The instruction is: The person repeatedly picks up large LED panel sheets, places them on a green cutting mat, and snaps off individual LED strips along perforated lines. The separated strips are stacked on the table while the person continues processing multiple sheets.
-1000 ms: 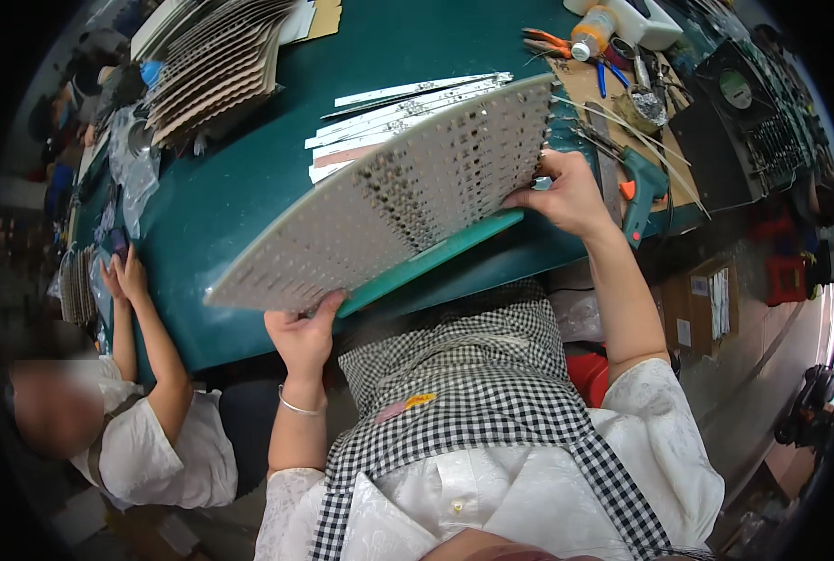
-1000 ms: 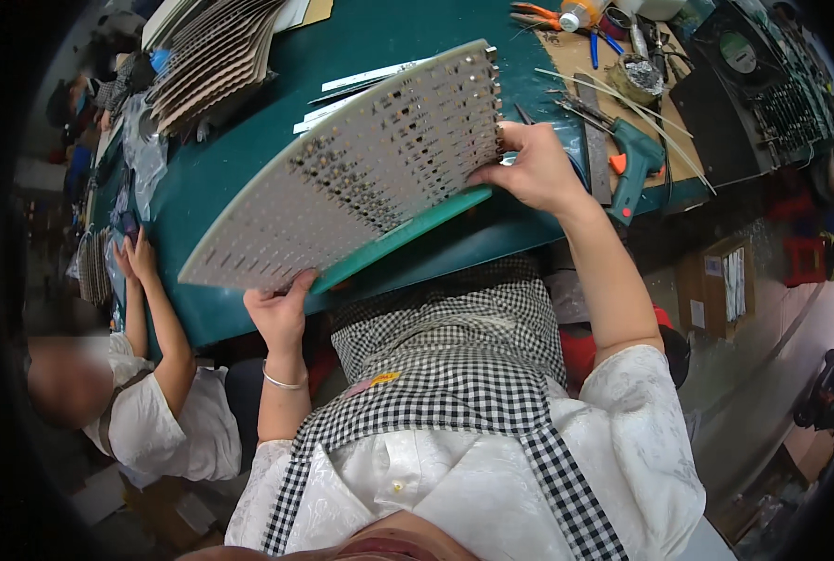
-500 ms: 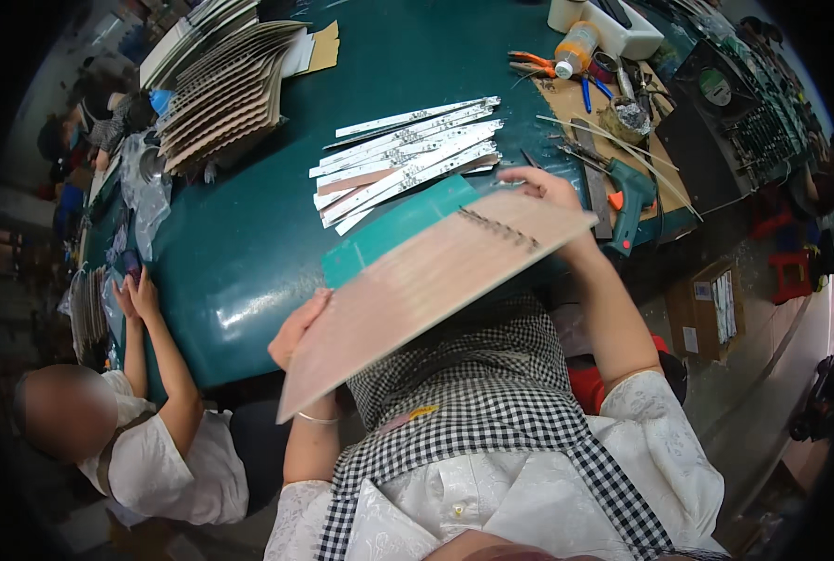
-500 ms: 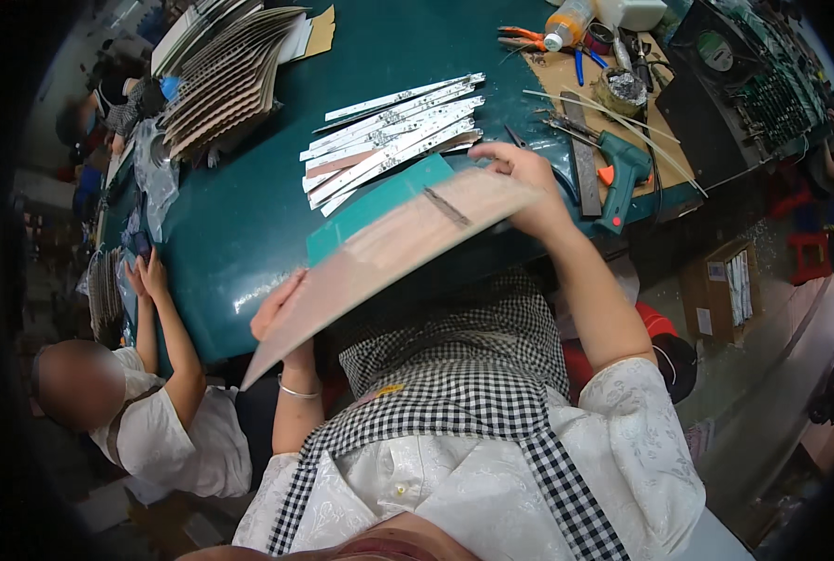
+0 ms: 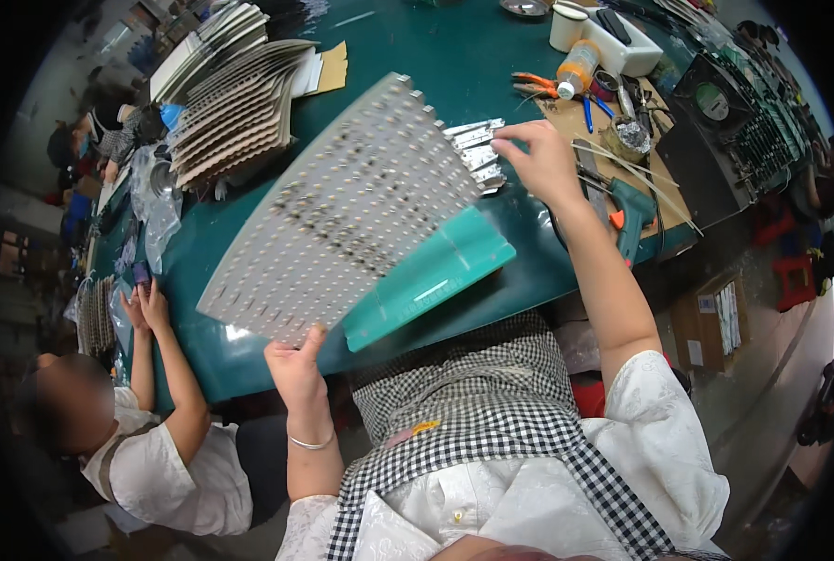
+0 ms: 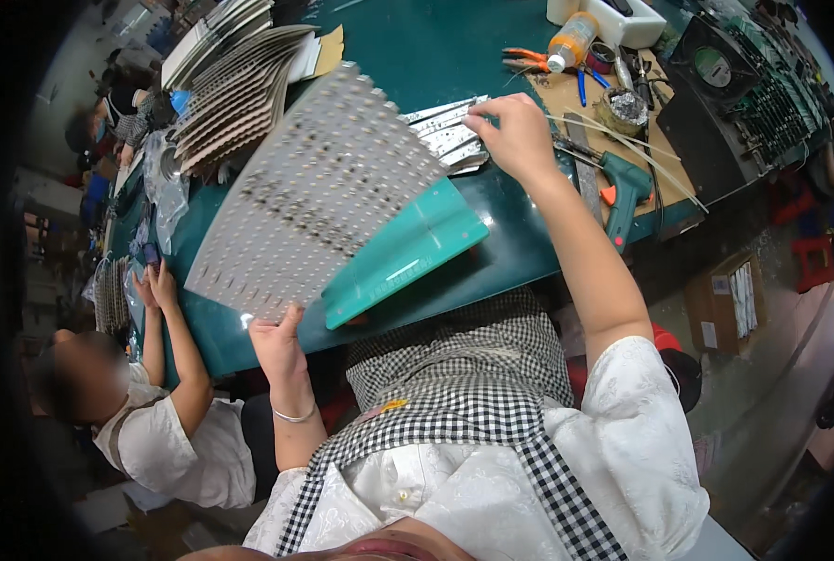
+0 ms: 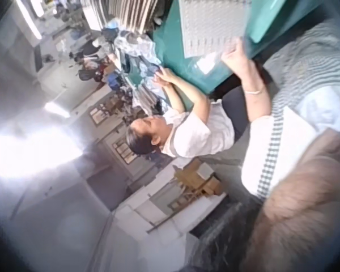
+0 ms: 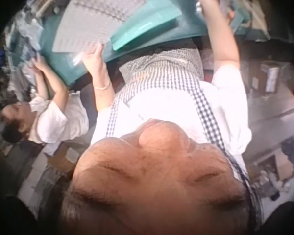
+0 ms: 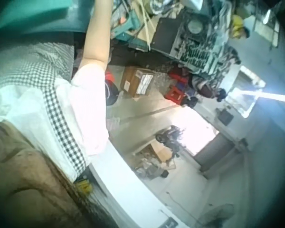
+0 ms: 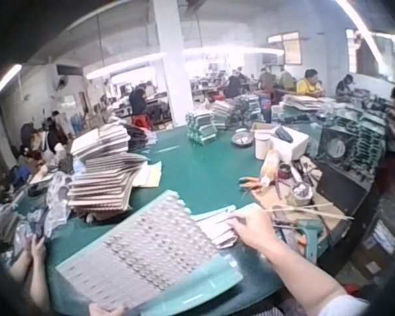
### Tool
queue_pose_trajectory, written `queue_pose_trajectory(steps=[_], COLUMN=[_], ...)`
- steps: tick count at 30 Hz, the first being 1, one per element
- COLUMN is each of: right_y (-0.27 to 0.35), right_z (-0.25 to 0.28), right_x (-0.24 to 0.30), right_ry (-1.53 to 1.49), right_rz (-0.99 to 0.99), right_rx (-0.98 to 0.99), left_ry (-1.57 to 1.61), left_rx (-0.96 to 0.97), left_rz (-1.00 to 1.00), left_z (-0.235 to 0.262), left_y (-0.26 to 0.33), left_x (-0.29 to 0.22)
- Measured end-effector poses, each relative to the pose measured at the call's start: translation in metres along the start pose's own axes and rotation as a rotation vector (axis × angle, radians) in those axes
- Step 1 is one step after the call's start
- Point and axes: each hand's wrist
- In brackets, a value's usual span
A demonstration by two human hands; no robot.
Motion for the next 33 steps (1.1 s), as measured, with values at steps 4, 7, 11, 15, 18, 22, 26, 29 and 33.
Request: queue_pose_trajectory(steps=[4, 7, 11, 15, 18, 22, 26, 29, 33], right_y=[0.039, 0.053, 0.054, 0.049, 0.050, 0.048, 0.068, 0.077, 0.088], right_z=[0.023, 0.015, 0.009, 0.015, 0.018, 0.020, 0.014, 0.014, 0.002], right_x=[0.018, 0.014, 0.006, 0.015, 0.018, 0.018, 0.018, 0.023, 0.011], right_ry=[-0.900, -0.773, -0.717, -0.479, -0.454, -0.332, -0.268, -0.317, -0.337], right_rz=[-0.289, -0.311, -0.275, -0.184, -0.132, -0.132, -0.037, -0.014, 0.070], right_rx=[0.393, 0.429, 0.499, 0.522, 0.480, 0.503, 0.364, 0.264, 0.123], left_ry=[-0.014, -0.004, -0.069, 0.086, -0.081, -0.107, -0.171, -0.125, -0.306], left_rx=[0.218, 0.270, 0.329, 0.275, 0.350, 0.326, 0.244, 0.200, 0.184], left_rz=[0.075, 0.097, 0.085, -0.014, 0.052, -0.030, -0.293, -0.420, -0.558], left_z=[-0.024, -0.029, -0.026, -0.028, -0.022, -0.017, -0.022, -0.025, -0.017], left_y=[0.015, 0.014, 0.007, 0.001, -0.010, -0.005, 0.017, 0.022, 0.025], left_x=[-0.018, -0.020, -0.021, -0.033, -0.025, -0.016, -0.008, 0.001, 0.016])
Point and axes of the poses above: each hand's wrist, its own y-axis away from the middle knuckle, its own z-axis out of the back of the hand, x = y × z
